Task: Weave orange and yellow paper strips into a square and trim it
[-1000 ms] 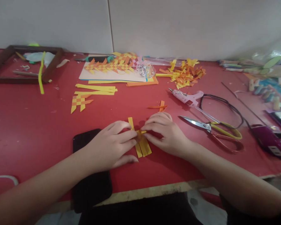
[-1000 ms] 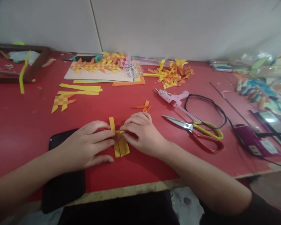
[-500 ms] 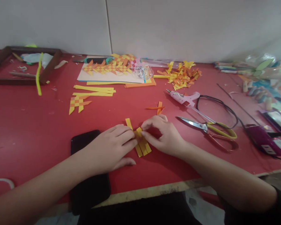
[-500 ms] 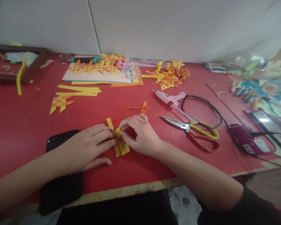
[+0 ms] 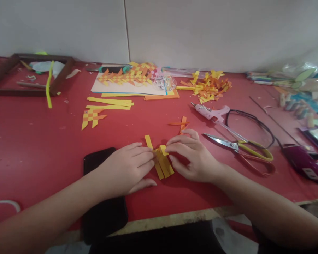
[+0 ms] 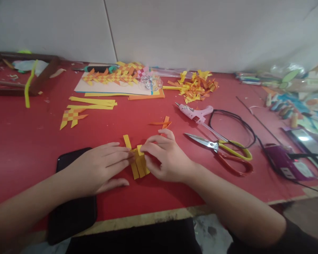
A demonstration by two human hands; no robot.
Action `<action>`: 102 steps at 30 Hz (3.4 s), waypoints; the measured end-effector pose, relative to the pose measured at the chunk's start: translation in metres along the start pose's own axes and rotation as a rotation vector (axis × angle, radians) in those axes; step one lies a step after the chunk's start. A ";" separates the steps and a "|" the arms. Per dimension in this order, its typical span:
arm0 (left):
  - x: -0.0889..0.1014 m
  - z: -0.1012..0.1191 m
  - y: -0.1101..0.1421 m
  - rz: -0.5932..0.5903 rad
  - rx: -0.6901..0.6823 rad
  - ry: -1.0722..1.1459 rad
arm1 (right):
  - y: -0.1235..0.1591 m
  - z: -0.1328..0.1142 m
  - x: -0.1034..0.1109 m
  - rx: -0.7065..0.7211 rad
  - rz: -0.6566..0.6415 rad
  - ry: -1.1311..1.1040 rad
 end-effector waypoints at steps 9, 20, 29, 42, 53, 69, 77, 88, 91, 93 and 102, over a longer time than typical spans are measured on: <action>0.000 0.000 0.002 0.010 0.005 0.006 | 0.000 0.000 -0.007 0.004 -0.134 -0.041; 0.000 0.000 0.001 -0.021 0.007 0.024 | -0.004 0.000 0.007 0.010 0.056 -0.039; -0.004 -0.002 -0.001 -0.106 0.034 0.016 | -0.005 0.001 0.002 0.001 -0.005 -0.038; -0.007 -0.004 0.002 -0.112 0.066 0.072 | -0.004 -0.001 0.003 -0.005 0.036 -0.027; -0.008 -0.005 0.002 -0.121 0.079 0.077 | -0.002 -0.003 0.000 0.027 0.004 -0.011; -0.007 -0.005 0.002 -0.117 0.086 0.077 | -0.004 -0.015 0.004 0.100 0.049 0.085; -0.007 -0.005 0.002 -0.110 0.086 0.102 | -0.002 -0.020 -0.002 0.113 -0.040 0.183; -0.006 -0.004 0.003 -0.087 0.081 0.103 | 0.002 -0.027 -0.006 0.023 -0.086 0.364; -0.006 -0.003 0.003 -0.091 0.082 0.093 | 0.001 -0.019 -0.001 -0.041 -0.067 0.364; -0.006 -0.003 0.003 -0.092 0.078 0.086 | -0.001 -0.008 0.007 -0.080 -0.011 0.309; -0.003 -0.007 0.003 -0.063 0.080 0.083 | 0.018 0.122 0.094 -0.586 0.178 0.488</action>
Point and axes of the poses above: each hand's wrist, its own y-axis away from the middle knuckle, its own x-axis out of the back of the hand, z = x × y, the point moved 6 cm from there along -y, towards the middle knuckle, and after that the axes turned 3 degrees about z, right-handed, at the moved point
